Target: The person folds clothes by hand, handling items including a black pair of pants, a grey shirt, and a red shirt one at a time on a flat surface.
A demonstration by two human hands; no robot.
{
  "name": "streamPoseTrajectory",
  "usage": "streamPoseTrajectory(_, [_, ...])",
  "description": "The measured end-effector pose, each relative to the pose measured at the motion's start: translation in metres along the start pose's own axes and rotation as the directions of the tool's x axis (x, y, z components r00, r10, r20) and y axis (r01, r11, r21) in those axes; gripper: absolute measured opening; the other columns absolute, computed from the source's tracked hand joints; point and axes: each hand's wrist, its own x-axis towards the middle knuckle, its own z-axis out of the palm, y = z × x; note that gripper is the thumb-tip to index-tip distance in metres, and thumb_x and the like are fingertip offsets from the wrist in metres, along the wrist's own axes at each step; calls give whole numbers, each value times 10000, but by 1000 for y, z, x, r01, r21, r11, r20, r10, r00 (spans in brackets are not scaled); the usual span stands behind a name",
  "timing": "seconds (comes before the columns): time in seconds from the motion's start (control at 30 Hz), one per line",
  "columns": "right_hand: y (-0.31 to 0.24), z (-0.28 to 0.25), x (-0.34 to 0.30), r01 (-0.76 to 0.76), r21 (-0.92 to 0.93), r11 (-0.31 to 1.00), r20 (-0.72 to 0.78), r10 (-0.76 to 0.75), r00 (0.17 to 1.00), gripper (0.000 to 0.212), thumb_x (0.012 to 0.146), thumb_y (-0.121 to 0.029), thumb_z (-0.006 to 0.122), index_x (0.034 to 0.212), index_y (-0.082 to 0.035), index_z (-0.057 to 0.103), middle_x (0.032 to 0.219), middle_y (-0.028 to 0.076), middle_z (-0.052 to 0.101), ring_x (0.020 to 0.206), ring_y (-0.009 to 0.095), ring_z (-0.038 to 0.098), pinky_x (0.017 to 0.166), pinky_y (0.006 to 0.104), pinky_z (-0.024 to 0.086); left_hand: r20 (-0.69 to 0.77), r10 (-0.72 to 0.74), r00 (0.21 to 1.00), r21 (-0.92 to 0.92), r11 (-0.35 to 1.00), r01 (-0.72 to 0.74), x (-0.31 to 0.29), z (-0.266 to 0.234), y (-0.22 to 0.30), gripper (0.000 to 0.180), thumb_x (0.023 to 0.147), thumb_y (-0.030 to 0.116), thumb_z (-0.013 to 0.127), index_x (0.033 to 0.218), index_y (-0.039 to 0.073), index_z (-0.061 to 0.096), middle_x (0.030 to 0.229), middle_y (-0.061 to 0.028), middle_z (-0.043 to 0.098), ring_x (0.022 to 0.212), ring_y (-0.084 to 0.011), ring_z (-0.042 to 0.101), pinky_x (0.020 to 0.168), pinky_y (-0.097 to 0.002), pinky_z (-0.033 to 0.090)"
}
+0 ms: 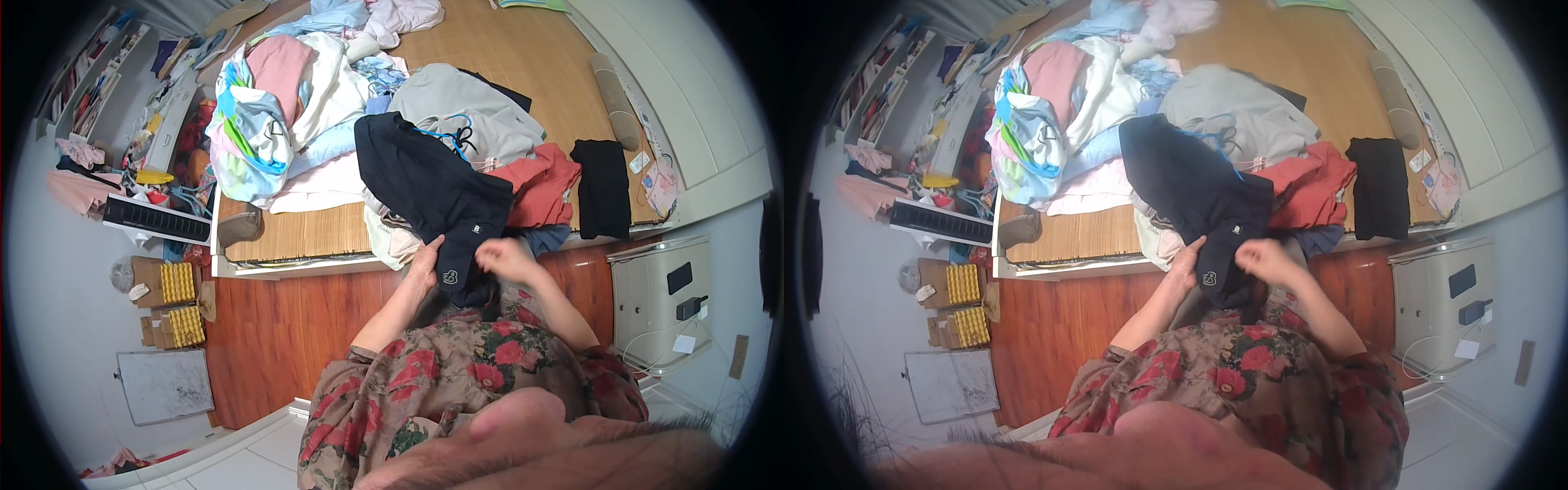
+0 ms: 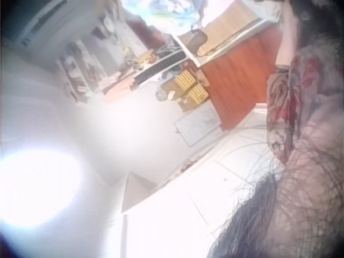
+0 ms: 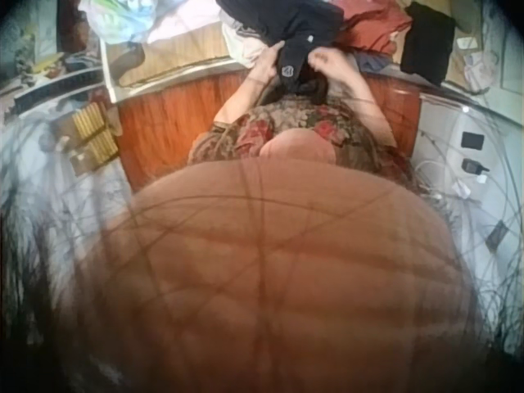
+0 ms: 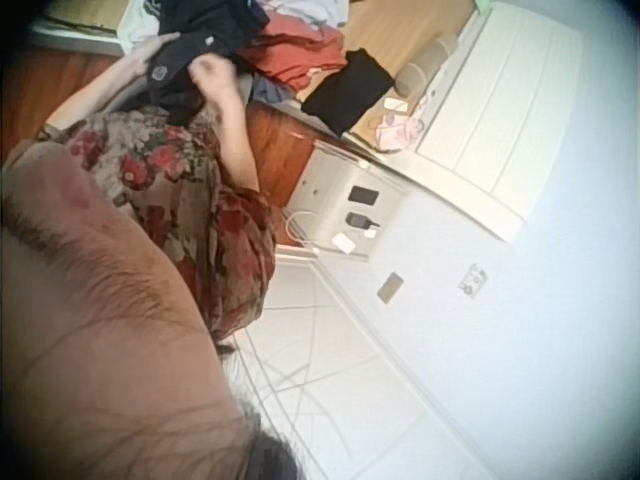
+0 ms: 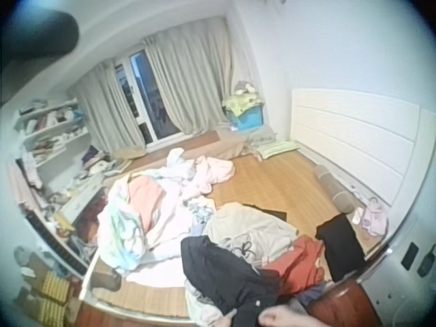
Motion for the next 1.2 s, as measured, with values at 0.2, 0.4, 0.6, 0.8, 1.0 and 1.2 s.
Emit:
streamPoseTrajectory(0.2, [-2, -50, 53, -52, -472, 880, -605, -280, 745, 333, 904, -304, 560, 802, 10, 606, 710, 165, 607, 663, 298, 609, 635, 404, 454, 30, 29, 999, -36, 999, -28, -5, -9, -6, 444, 892, 179, 607, 1260, -4, 439, 1104, -171, 611, 922, -273, 644, 785, -398, 561])
streamPoseTrajectory(0.4, [-34, -58, 82, -293, 620, 728, 22, 357, 934, 362, 926, -374, 555, 950, -18, 610, 814, 115, 667, 714, 205, 653, 550, 313, 505, -31, 6, 1000, 38, 999, -5, -8, -16, -17, 515, 885, 197, 629, 1321, 62, 389, 1098, -161, 607, 913, -266, 645, 739, -394, 574])
streamPoseTrajectory(0.6, [-9, -38, 106, -235, 585, 776, 169, 167, 971, 334, 908, -270, 588, 1130, -20, 591, 1027, 95, 661, 869, 173, 644, 750, 297, 525, -30, 88, 996, 245, 966, -78, -4, -10, -12, 436, 918, 217, 585, 1243, -34, 438, 1089, -165, 626, 899, -264, 664, 746, -383, 585])
streamPoseTrajectory(0.8, [-46, -33, 114, 151, -504, 850, -493, -427, 758, 291, 853, -115, 545, 1127, -37, 601, 911, 207, 667, 840, 298, 666, 738, 340, 509, -124, 448, 885, 671, 695, -258, 6, -10, 3, 813, 856, 303, 673, 1431, -20, 196, 1233, -177, 549, 1038, -257, 613, 809, -308, 523])
streamPoseTrajectory(1.0, [-79, -63, 102, 106, -729, 676, -467, -606, 644, 330, 837, -191, 589, 1163, -143, 600, 846, 189, 649, 786, 362, 633, 663, 451, 503, 22, 569, 822, 523, 694, -494, -14, -16, 46, 684, 900, 278, 629, 1450, 107, 260, 1168, -90, 549, 855, -115, 563, 670, -217, 460])
streamPoseTrajectory(1.2, [-67, -105, 72, 42, -606, 794, -596, -488, 638, 257, 863, -166, 612, 1081, -33, 640, 967, 214, 655, 912, 350, 646, 747, 360, 508, 146, 865, 480, 500, 354, -790, -51, 26, 98, 612, 911, 157, 595, 1424, 25, 289, 1316, -206, 444, 1019, -195, 562, 832, -297, 485])
